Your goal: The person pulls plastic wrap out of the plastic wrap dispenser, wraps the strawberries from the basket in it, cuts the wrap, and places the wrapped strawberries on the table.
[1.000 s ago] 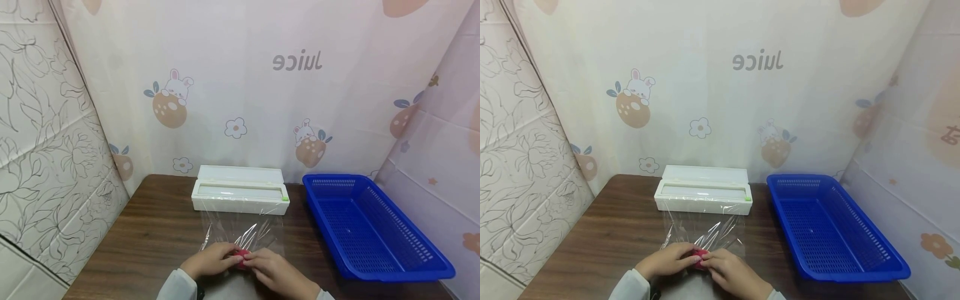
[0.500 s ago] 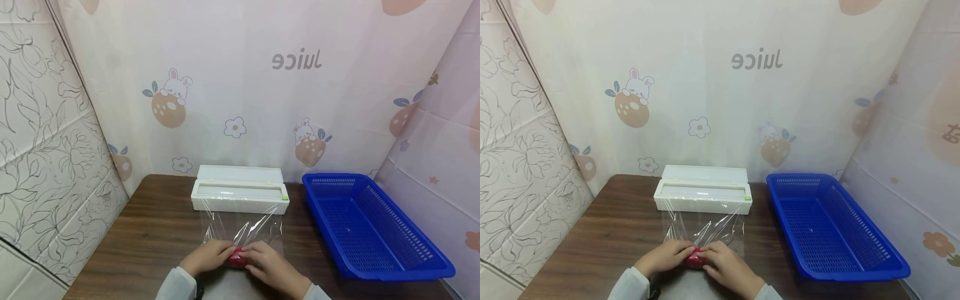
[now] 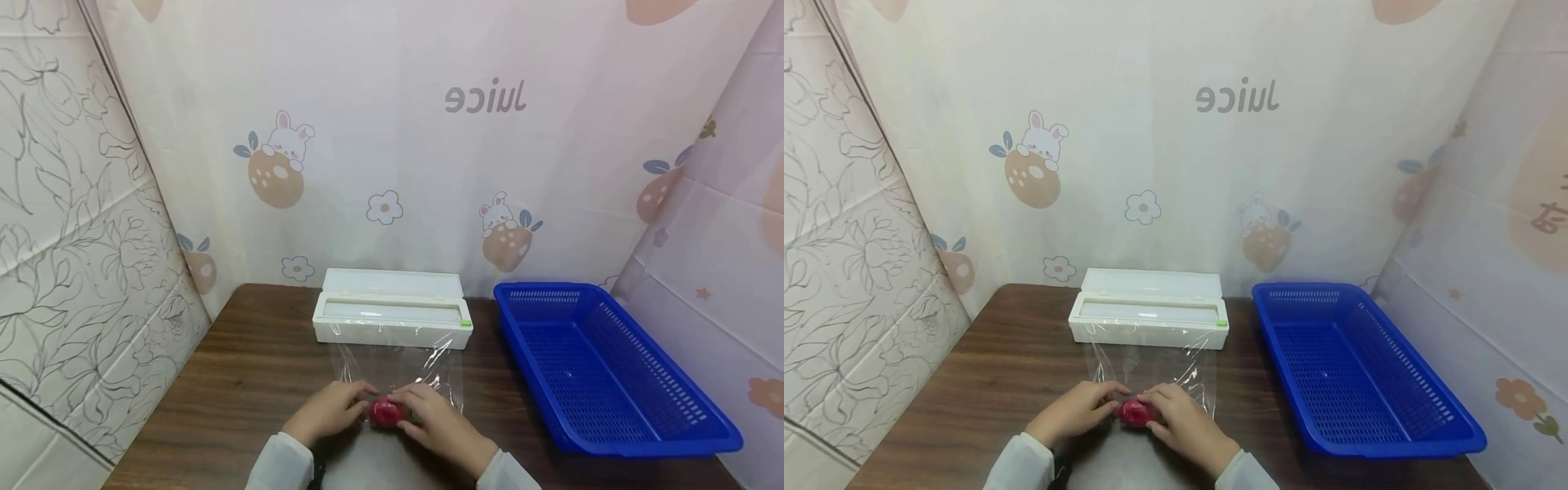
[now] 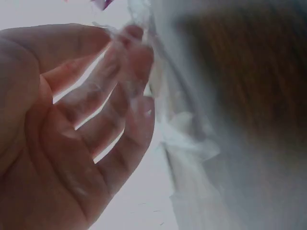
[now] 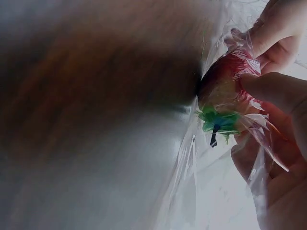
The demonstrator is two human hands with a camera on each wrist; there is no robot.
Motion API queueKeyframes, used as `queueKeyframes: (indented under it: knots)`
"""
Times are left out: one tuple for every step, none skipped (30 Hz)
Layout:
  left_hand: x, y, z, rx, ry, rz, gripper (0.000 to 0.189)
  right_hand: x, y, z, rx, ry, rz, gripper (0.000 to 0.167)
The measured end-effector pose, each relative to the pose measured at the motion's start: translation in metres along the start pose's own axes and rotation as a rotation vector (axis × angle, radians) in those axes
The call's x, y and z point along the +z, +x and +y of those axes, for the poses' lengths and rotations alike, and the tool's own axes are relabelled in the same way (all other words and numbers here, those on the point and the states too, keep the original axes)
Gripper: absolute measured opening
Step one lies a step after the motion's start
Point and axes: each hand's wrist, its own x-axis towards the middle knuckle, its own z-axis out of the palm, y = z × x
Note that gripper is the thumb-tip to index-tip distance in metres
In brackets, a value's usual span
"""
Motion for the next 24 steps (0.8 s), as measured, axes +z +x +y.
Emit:
queueKeyframes:
  knots:
    - [-0.001, 0.000, 0.001, 0.007, 0.042, 0.017, 0.027, 0.000, 0.000, 0.001, 0.006, 0.004, -0.007, 0.048]
    - [-0.003, -0.001, 0.002, 0.016, 0.082, 0.037, 0.028, 0.000, 0.001, 0.001, 0.012, 0.003, -0.013, 0.048]
    - [-0.003, -0.001, 0.004, 0.023, 0.117, 0.059, 0.029, 0.000, 0.001, 0.002, 0.019, 0.007, -0.021, 0.048]
    - [-0.004, -0.002, 0.006, 0.035, 0.149, 0.082, 0.031, 0.000, 0.001, 0.002, 0.027, 0.008, -0.030, 0.048]
    - [-0.004, -0.002, 0.008, 0.053, 0.180, 0.109, 0.032, 0.000, 0.002, 0.003, 0.033, 0.006, -0.037, 0.048]
    - [-0.003, -0.002, 0.011, 0.073, 0.204, 0.132, 0.032, 0.000, 0.002, 0.003, 0.042, 0.005, -0.049, 0.048]
    - [-0.003, -0.001, 0.014, 0.098, 0.217, 0.153, 0.032, 0.000, 0.002, 0.004, 0.052, 0.005, -0.060, 0.048]
    - [-0.002, 0.000, 0.017, 0.121, 0.219, 0.164, 0.032, 0.000, 0.002, 0.004, 0.063, 0.002, -0.072, 0.047]
    - [-0.001, 0.000, 0.020, 0.145, 0.221, 0.171, 0.032, 0.000, 0.003, 0.005, 0.076, 0.004, -0.085, 0.047]
    - [0.000, 0.002, 0.023, 0.162, 0.227, 0.171, 0.032, 0.000, 0.003, 0.005, 0.085, 0.003, -0.097, 0.048]
    - [0.002, 0.003, 0.025, 0.174, 0.231, 0.167, 0.033, 0.000, 0.004, 0.006, 0.095, 0.003, -0.110, 0.047]
    - [0.004, 0.004, 0.027, 0.176, 0.236, 0.161, 0.034, 0.000, 0.005, 0.006, 0.108, 0.006, -0.125, 0.047]
    - [0.005, 0.004, 0.028, 0.172, 0.240, 0.155, 0.036, 0.000, 0.006, 0.007, 0.119, 0.008, -0.139, 0.047]
    - [0.006, 0.005, 0.029, 0.161, 0.246, 0.147, 0.039, 0.000, 0.006, 0.008, 0.129, 0.008, -0.152, 0.047]
    - [0.007, 0.005, 0.030, 0.147, 0.252, 0.142, 0.042, 0.000, 0.007, 0.008, 0.142, 0.015, -0.166, 0.047]
    - [0.008, 0.006, 0.030, 0.132, 0.254, 0.137, 0.044, 0.000, 0.007, 0.008, 0.152, 0.019, -0.179, 0.047]
    - [0.009, 0.006, 0.030, 0.121, 0.250, 0.135, 0.046, 0.000, 0.008, 0.009, 0.166, 0.023, -0.194, 0.047]
    - [0.010, 0.006, 0.030, 0.109, 0.243, 0.131, 0.048, 0.000, 0.008, 0.009, 0.181, 0.029, -0.208, 0.047]
    - [0.010, 0.006, 0.029, 0.101, 0.236, 0.127, 0.049, 0.000, 0.008, 0.010, 0.188, 0.034, -0.217, 0.047]
    - [0.011, 0.007, 0.028, 0.093, 0.227, 0.123, 0.049, 0.000, 0.009, 0.010, 0.200, 0.040, -0.226, 0.047]
    - [0.011, 0.007, 0.027, 0.087, 0.218, 0.119, 0.049, 0.000, 0.009, 0.010, 0.208, 0.048, -0.233, 0.046]
    - [0.012, 0.008, 0.026, 0.080, 0.208, 0.114, 0.049, 0.000, 0.009, 0.011, 0.212, 0.051, -0.238, 0.046]
    - [0.012, 0.008, 0.025, 0.073, 0.203, 0.110, 0.049, 0.000, 0.010, 0.012, 0.216, 0.056, -0.242, 0.046]
    - [0.011, 0.009, 0.024, 0.067, 0.200, 0.106, 0.049, 0.000, 0.010, 0.012, 0.218, 0.061, -0.246, 0.046]
